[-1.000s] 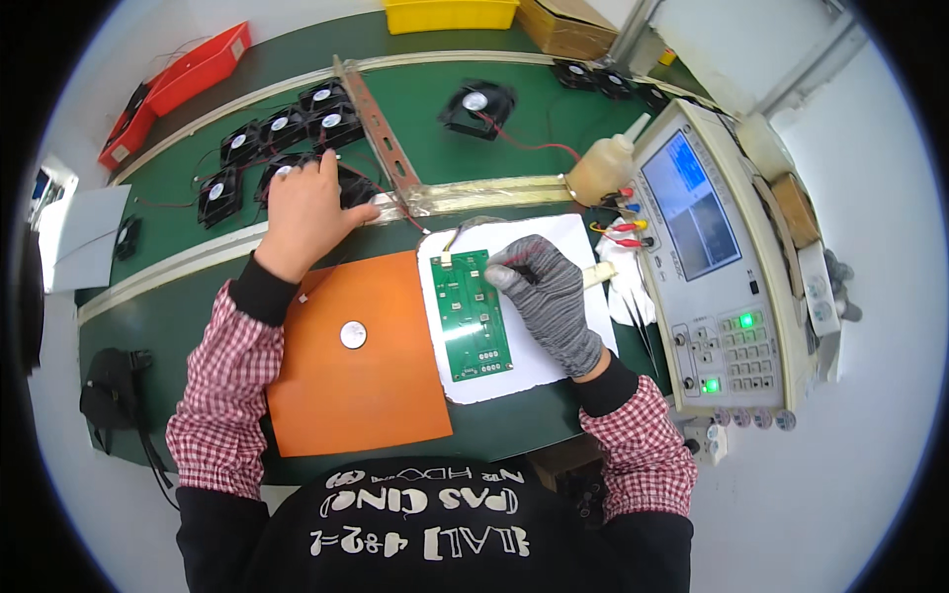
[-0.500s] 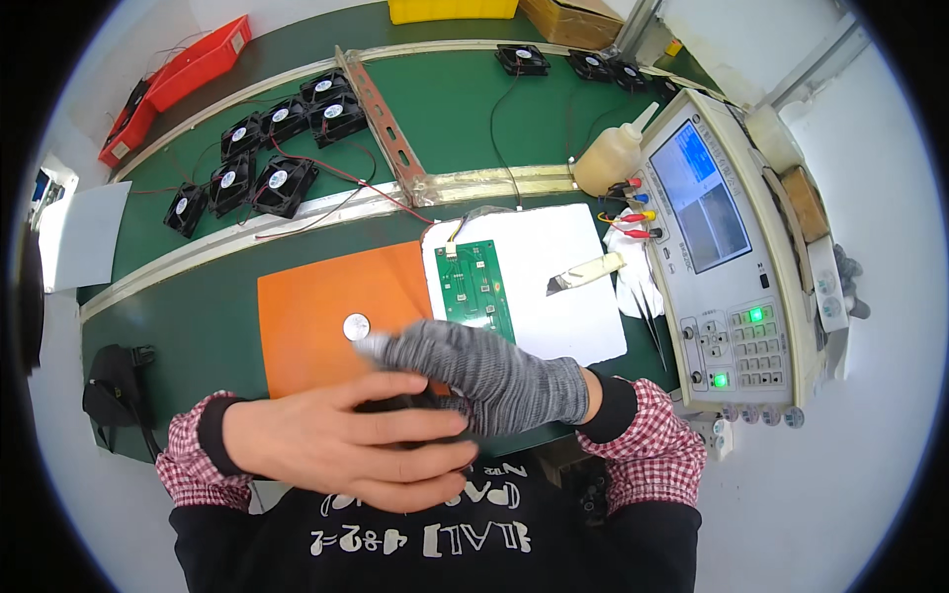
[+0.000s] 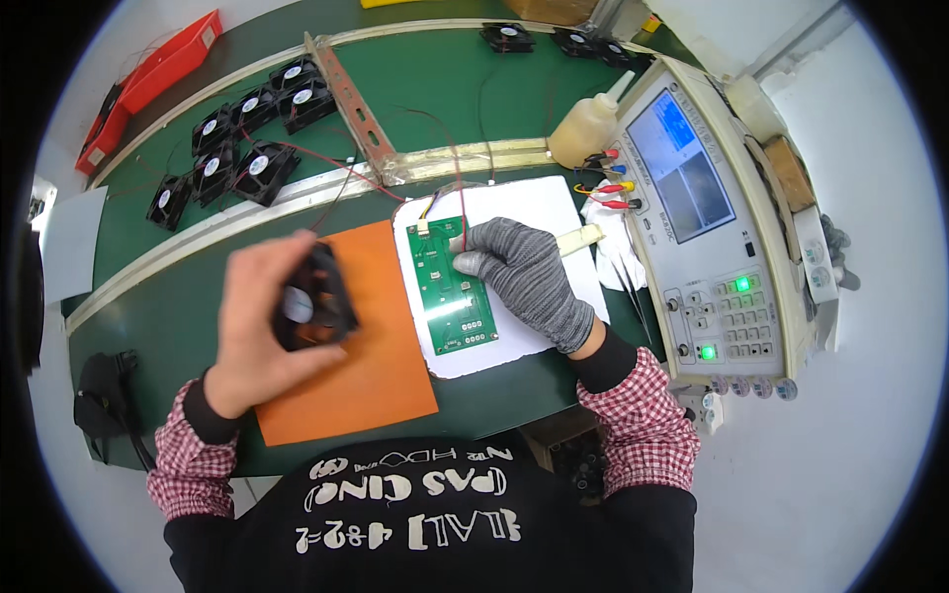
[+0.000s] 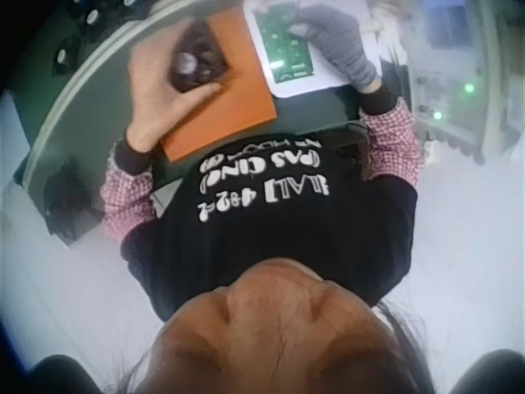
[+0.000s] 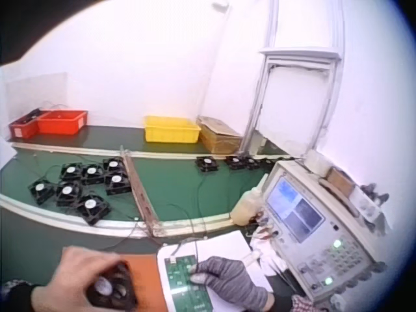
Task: The person repeatedly picks up small black cooling fans from a green workbench and connects their wires to a green circuit board. After each connection, the person places the fan back on the table. The process is repeated for multiple fans throughout the clip.
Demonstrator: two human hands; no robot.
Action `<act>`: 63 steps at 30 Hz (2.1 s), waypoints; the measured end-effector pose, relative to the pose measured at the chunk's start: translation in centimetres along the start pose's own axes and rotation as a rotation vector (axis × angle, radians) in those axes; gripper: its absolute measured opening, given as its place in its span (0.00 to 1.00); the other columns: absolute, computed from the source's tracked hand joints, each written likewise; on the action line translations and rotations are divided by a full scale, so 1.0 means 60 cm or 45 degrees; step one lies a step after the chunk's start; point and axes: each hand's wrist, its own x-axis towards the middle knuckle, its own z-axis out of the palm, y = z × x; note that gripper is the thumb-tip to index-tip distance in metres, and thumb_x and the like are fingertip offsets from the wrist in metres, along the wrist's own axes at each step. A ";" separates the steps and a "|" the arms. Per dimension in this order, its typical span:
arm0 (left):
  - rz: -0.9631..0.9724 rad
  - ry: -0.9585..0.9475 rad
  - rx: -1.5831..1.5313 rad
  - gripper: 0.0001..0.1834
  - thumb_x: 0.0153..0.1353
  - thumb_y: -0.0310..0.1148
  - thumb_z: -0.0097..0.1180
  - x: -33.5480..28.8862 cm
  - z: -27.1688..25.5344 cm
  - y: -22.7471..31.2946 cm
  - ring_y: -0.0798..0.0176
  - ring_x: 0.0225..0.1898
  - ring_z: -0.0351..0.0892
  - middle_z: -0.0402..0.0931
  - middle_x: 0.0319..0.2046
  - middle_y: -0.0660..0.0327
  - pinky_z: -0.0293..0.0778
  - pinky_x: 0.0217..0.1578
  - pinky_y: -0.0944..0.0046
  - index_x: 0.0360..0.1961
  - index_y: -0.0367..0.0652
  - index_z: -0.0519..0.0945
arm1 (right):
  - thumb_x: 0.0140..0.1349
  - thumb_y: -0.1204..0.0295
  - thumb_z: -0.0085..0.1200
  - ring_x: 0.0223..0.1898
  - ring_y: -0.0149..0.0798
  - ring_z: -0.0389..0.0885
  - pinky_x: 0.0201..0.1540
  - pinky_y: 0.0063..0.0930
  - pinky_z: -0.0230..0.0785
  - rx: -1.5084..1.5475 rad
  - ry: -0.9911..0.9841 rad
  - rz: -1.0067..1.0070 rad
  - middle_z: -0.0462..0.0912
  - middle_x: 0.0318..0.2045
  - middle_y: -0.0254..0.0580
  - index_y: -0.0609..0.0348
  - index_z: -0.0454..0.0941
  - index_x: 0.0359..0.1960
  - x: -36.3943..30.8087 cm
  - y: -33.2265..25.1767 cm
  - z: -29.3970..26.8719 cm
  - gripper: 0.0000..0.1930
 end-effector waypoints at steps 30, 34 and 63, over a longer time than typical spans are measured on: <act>-0.397 -0.568 -2.199 0.28 0.66 0.48 0.51 -0.036 -0.082 0.054 0.45 0.36 0.80 0.79 0.35 0.39 0.76 0.39 0.51 0.51 0.29 0.72 | 0.49 0.73 0.67 0.38 0.43 0.76 0.44 0.35 0.71 0.006 -0.075 -0.130 0.76 0.29 0.40 0.60 0.82 0.29 0.011 0.020 0.011 0.07; -0.177 -0.279 -1.122 0.40 0.54 0.56 0.61 -0.022 -0.080 0.060 0.47 0.41 0.78 0.77 0.42 0.42 0.74 0.44 0.51 0.55 0.29 0.70 | 0.49 0.73 0.67 0.37 0.44 0.77 0.43 0.37 0.72 -0.042 -0.053 -0.176 0.76 0.29 0.40 0.60 0.82 0.29 0.007 0.028 0.014 0.08; 0.280 -0.756 0.208 0.31 0.43 0.22 0.59 0.051 -0.082 -0.005 0.46 0.58 0.68 0.71 0.50 0.56 0.64 0.58 0.47 0.53 0.46 0.74 | 0.55 0.68 0.53 0.46 0.46 0.76 0.54 0.45 0.66 -0.956 -0.255 -0.707 0.76 0.38 0.39 0.51 0.83 0.44 -0.015 -0.046 -0.021 0.14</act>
